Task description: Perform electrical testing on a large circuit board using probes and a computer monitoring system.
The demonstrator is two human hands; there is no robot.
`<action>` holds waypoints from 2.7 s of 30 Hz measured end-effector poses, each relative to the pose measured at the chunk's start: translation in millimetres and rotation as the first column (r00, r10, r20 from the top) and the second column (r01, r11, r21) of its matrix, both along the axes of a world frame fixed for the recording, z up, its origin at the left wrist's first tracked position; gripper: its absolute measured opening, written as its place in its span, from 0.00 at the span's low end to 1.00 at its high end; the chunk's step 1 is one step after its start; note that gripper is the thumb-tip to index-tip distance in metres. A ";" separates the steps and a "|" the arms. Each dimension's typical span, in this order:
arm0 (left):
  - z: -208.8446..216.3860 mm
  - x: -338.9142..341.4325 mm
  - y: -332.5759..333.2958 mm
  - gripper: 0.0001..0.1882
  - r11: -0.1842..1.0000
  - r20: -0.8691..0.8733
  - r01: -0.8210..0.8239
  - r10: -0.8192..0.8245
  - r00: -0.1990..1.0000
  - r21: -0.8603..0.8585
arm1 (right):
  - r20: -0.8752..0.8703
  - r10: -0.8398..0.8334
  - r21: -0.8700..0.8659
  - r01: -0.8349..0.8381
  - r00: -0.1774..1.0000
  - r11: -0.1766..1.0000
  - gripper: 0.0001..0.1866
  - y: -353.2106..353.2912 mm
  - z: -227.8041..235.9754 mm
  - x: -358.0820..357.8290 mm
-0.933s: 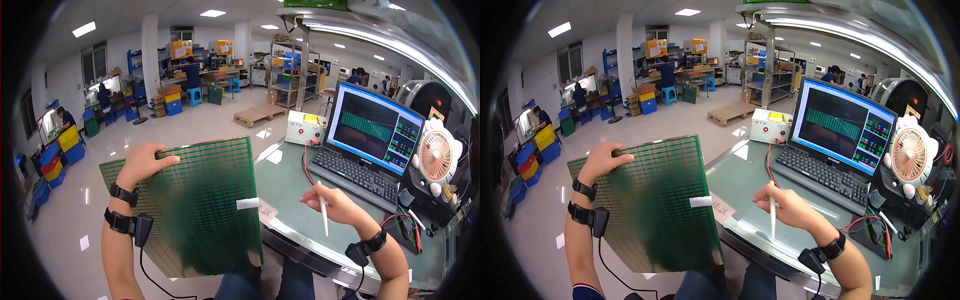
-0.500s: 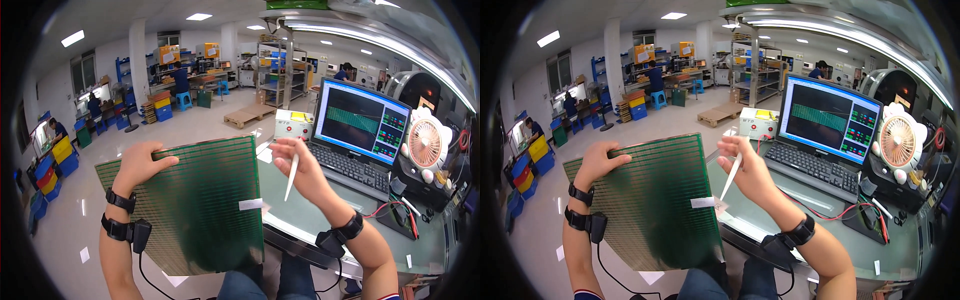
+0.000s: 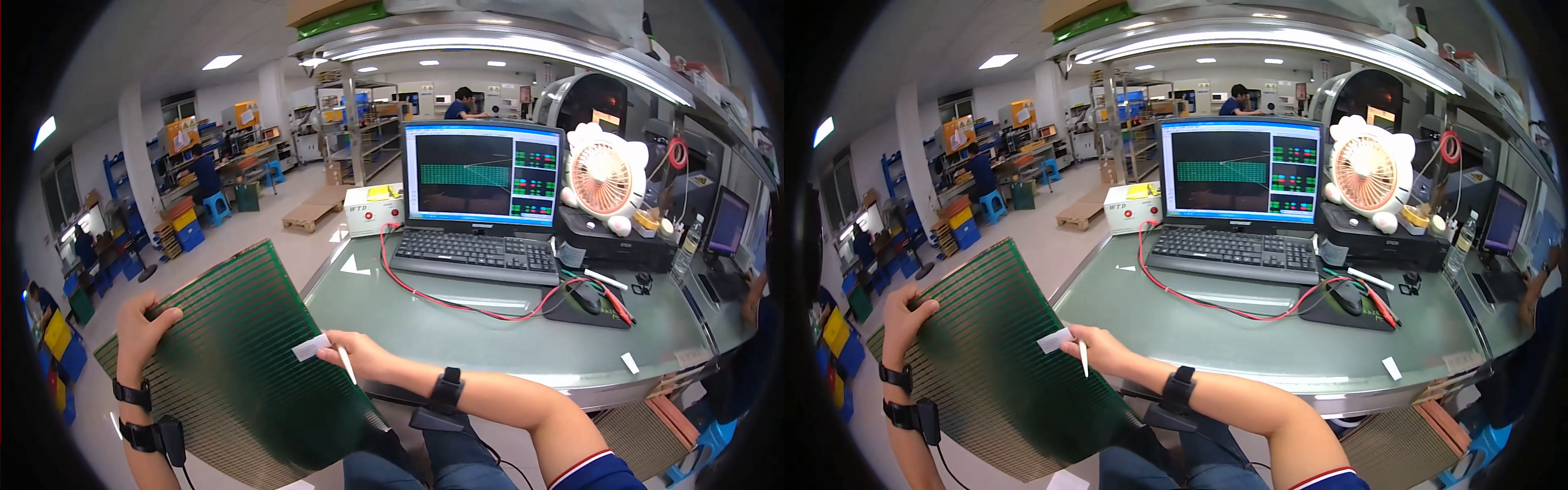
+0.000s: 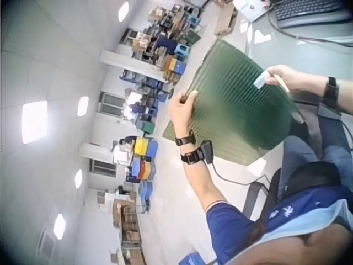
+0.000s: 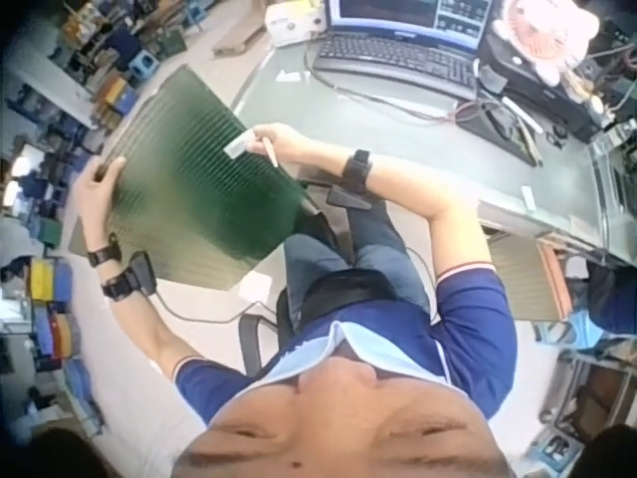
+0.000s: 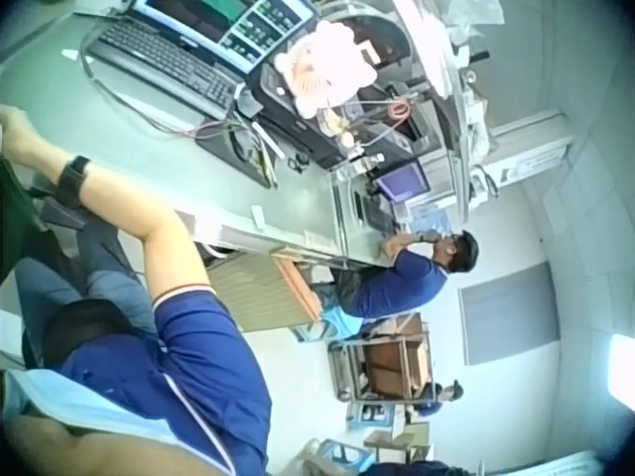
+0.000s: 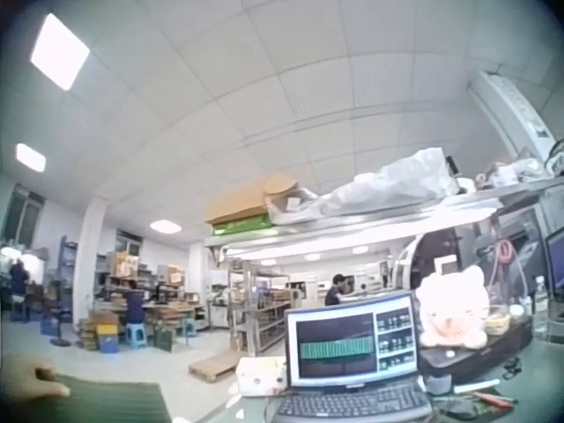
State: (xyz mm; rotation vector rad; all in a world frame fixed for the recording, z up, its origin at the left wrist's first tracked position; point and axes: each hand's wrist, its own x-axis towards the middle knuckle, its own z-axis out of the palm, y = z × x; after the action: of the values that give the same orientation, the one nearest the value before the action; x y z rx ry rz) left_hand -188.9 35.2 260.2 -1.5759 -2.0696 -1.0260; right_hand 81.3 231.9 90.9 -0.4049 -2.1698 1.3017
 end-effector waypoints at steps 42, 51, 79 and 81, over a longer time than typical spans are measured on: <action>-203.2 42.0 -7.3 0.21 0.773 0.929 0.519 -0.336 -0.156 0.366 | -0.463 -0.443 -0.460 0.218 0.768 0.860 0.14 67.0 117.6 187.6; -247.4 159.3 1.1 0.30 0.520 0.959 0.809 -0.081 -0.271 0.273 | -0.075 -0.539 -0.214 0.514 0.839 0.831 0.11 117.7 140.2 218.1; -292.6 147.3 -64.5 0.20 0.798 0.929 0.485 -0.249 -0.274 0.358 | 0.271 -0.906 0.757 0.653 -0.325 -0.008 0.21 72.4 17.9 481.9; -294.8 142.1 -66.2 0.19 0.812 0.928 0.462 -0.251 -0.277 0.357 | 0.388 -0.866 0.742 0.664 -0.315 0.091 0.22 67.4 9.7 494.0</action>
State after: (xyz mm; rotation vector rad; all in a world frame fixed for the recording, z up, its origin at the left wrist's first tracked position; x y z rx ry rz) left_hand -46.8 -31.1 -34.6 -1.5882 -2.2904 -3.3939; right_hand 575.3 299.3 100.6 -2.3889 -1.6029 -0.2004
